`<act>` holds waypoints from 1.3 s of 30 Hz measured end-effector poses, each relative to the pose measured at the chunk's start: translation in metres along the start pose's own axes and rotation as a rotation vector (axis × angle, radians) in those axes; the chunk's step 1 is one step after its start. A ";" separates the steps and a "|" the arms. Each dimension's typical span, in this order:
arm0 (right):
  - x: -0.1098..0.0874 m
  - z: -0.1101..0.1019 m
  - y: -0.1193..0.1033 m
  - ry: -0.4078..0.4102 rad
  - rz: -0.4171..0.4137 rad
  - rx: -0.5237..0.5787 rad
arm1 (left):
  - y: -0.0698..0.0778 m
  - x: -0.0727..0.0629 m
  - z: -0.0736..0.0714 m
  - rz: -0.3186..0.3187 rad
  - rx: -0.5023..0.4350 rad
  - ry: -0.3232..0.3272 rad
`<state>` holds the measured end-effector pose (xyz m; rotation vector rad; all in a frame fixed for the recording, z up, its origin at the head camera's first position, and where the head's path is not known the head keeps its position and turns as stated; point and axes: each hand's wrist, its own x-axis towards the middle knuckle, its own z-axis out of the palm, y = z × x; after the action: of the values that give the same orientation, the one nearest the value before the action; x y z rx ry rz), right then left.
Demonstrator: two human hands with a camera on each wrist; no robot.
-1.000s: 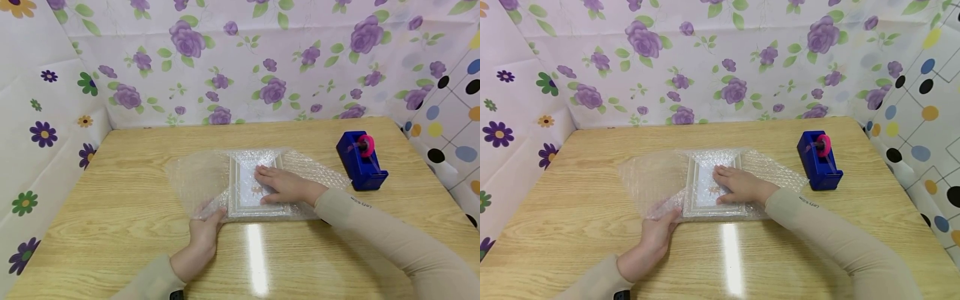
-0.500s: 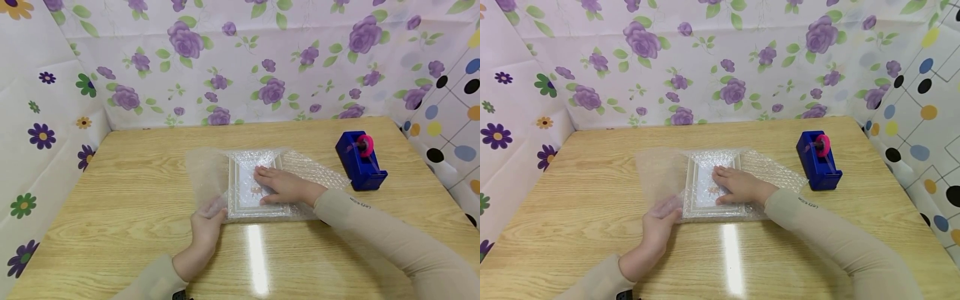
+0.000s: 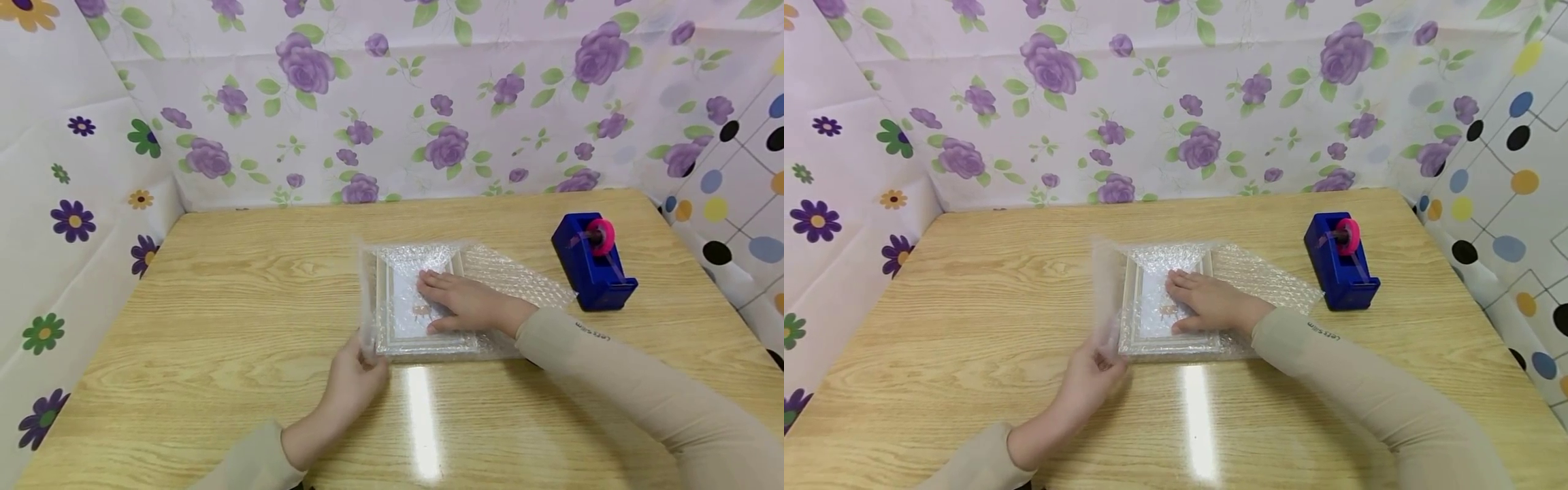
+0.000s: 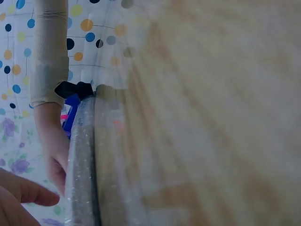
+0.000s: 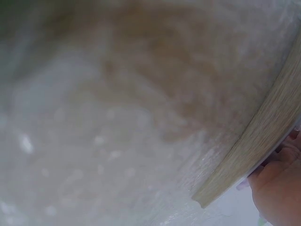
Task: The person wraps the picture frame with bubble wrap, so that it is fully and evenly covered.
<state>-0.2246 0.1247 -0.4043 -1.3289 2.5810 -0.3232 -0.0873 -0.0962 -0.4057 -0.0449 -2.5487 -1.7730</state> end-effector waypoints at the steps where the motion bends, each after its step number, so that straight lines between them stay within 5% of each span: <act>1: 0.000 0.000 0.000 0.002 0.000 -0.002 | 0.001 0.000 0.000 0.009 0.018 -0.032; 13: 0.000 0.001 -0.001 0.025 -0.015 0.001 | 0.010 0.000 -0.005 -0.010 0.271 -0.304; 25: 0.000 0.001 0.000 0.073 0.038 0.055 | 0.006 0.009 -0.027 0.051 0.467 -0.489; 28: -0.002 0.003 0.001 0.094 0.025 0.010 | 0.001 0.018 -0.034 0.071 0.451 -0.556; 32: -0.004 0.004 0.001 0.136 0.015 -0.046 | -0.007 0.034 -0.046 0.095 0.320 -0.589; 39: -0.004 0.001 0.002 0.161 -0.024 -0.050 | -0.014 0.060 -0.059 0.176 0.186 -0.591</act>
<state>-0.2238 0.1288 -0.4057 -1.4061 2.7226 -0.3881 -0.1475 -0.1565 -0.3957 -0.8806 -2.9510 -1.6297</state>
